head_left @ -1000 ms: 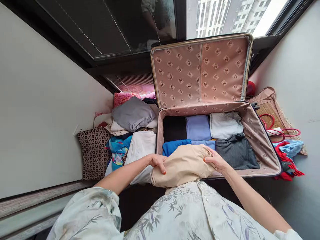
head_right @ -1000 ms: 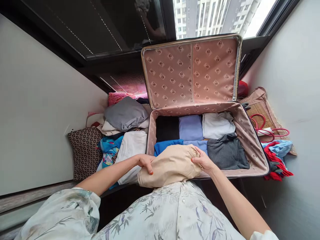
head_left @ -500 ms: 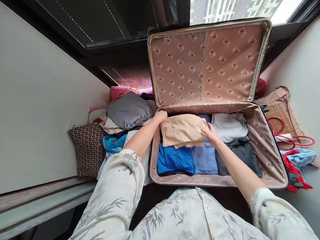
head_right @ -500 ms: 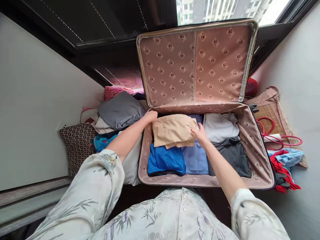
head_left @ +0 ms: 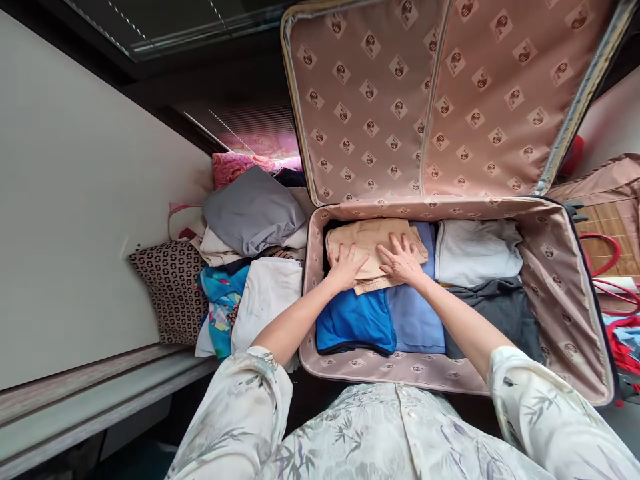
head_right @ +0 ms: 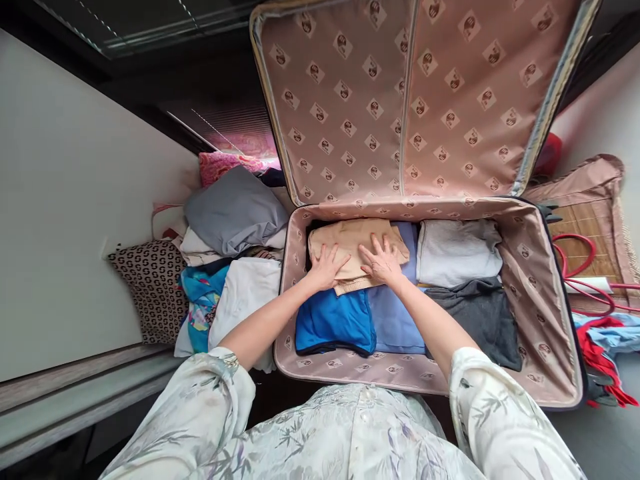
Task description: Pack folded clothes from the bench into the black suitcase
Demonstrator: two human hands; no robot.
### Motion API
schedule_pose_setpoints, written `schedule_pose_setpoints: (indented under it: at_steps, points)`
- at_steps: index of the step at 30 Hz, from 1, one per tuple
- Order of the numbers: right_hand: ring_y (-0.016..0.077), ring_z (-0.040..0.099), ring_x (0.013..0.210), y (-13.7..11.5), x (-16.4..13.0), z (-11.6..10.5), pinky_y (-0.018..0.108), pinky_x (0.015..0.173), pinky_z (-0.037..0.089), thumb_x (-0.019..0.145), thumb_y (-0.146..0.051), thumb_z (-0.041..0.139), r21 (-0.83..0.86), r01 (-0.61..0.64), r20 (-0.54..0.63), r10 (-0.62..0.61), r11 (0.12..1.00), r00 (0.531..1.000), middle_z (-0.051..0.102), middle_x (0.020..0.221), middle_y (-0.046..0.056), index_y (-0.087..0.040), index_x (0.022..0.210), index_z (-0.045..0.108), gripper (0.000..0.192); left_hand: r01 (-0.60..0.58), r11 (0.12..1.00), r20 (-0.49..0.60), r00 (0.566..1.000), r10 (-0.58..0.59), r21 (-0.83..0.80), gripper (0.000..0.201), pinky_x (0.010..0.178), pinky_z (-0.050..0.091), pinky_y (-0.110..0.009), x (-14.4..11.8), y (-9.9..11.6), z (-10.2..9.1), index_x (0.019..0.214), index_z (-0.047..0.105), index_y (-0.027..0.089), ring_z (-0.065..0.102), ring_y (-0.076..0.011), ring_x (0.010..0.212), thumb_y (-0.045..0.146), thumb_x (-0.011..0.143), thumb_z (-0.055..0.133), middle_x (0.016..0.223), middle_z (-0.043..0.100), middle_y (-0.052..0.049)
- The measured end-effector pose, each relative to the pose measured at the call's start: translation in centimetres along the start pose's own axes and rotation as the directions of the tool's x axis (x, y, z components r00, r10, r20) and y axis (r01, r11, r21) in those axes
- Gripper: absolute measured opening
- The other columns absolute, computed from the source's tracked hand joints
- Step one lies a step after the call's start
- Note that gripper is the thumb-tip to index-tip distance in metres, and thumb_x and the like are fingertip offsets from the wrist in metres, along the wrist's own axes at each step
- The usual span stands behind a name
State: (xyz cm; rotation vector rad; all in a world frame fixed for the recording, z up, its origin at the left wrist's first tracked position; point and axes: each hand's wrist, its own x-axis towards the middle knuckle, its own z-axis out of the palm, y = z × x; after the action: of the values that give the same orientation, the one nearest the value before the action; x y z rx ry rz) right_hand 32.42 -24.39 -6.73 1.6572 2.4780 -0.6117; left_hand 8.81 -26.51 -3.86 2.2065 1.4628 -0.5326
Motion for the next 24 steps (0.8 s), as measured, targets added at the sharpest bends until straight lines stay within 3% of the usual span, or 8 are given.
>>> schedule_pose_setpoints:
  at_steps: [3,7,9,12,15,19,22,24]
  points:
    - [0.0480,0.008,0.157,0.7,1.3,0.2,0.070,0.115,0.024,0.094,-0.066,0.051,0.078,-0.039,0.171,0.025,0.996,0.985,0.001,0.175,0.010,-0.040,0.161,0.035,0.074,-0.005,1.000,0.057,0.998,0.006,-0.013,0.081,0.115,0.020,-0.079,0.4,-1.3,-0.5,0.164,0.028,0.033,0.005,-0.0492,0.157,0.009,0.091,0.054,0.174,0.007,-0.015]
    - [0.0474,-0.002,0.158,2.2,2.8,-1.1,0.073,0.117,0.018,0.078,-0.073,0.067,0.169,-0.022,0.384,-0.045,0.985,0.922,-0.010,0.175,0.009,-0.042,0.165,0.021,0.102,-0.013,0.993,0.130,0.991,0.029,-0.119,0.083,0.115,0.026,-0.076,1.3,-2.5,-0.6,0.166,0.022,0.028,0.005,-0.0467,0.158,0.004,0.090,0.045,0.174,0.005,-0.016]
    - [0.0474,-0.004,0.158,2.7,3.4,-1.8,0.076,0.116,0.016,0.073,-0.068,0.074,0.173,0.002,0.437,-0.078,0.985,0.896,-0.014,0.174,0.009,-0.043,0.165,0.016,0.111,-0.023,0.987,0.136,0.990,0.045,-0.162,0.080,0.116,0.026,-0.074,1.9,-3.2,-0.8,0.166,0.021,0.025,0.008,-0.0458,0.158,0.008,0.092,0.045,0.173,0.007,-0.017]
    - [0.0459,-0.001,0.158,2.9,3.7,-2.4,0.076,0.115,0.017,0.078,-0.060,0.072,0.163,-0.010,0.452,-0.066,0.987,0.890,-0.009,0.175,0.009,-0.043,0.165,0.020,0.103,-0.087,0.972,0.146,0.982,0.121,-0.217,0.083,0.121,0.028,-0.063,2.8,-4.1,-1.7,0.166,0.019,0.025,0.018,-0.0403,0.158,0.018,0.092,0.054,0.173,0.012,-0.019]
    - [0.0395,0.019,0.156,2.7,3.0,-2.9,0.069,0.115,0.026,0.088,-0.052,0.060,0.142,0.035,0.332,-0.081,0.989,0.940,0.020,0.173,0.009,-0.043,0.158,0.038,0.074,-0.149,0.967,0.162,0.969,0.184,-0.209,0.084,0.120,0.036,-0.048,3.1,-4.3,-3.5,0.163,0.029,0.025,0.036,-0.0330,0.152,0.020,0.086,0.062,0.167,0.030,-0.018]
    - [0.0305,0.053,0.128,2.9,1.5,-5.9,0.054,0.107,0.036,0.094,-0.034,0.045,0.063,0.071,0.120,-0.078,0.996,0.990,0.062,0.140,0.009,-0.036,0.135,0.064,0.045,-0.127,0.987,0.159,0.977,0.142,-0.103,0.061,0.103,0.049,-0.032,1.5,-3.9,-7.9,0.142,0.058,0.019,0.065,-0.0249,0.121,0.012,0.082,0.059,0.133,0.066,-0.014]
    - [0.0265,0.060,0.107,3.1,0.3,-10.9,0.046,0.099,0.038,0.090,-0.019,0.042,0.005,0.093,0.022,-0.094,0.996,0.995,0.072,0.115,0.011,-0.025,0.118,0.070,0.040,-0.022,1.000,-0.106,0.994,0.020,-0.019,0.045,0.096,0.050,-0.032,-1.9,-3.6,-12.6,0.126,0.068,0.021,0.067,-0.0240,0.113,0.010,0.086,0.051,0.121,0.071,-0.011]
    - [0.0233,0.062,0.096,2.9,-0.7,-15.6,0.039,0.093,0.038,0.087,-0.014,0.043,-0.073,0.143,-0.122,-0.151,0.987,0.981,0.073,0.102,0.010,-0.022,0.108,0.070,0.036,0.051,0.999,-0.294,0.954,-0.050,-0.002,0.037,0.093,0.050,-0.034,-4.8,-3.2,-16.4,0.119,0.069,0.022,0.067,-0.0247,0.110,0.013,0.090,0.048,0.115,0.073,-0.009]
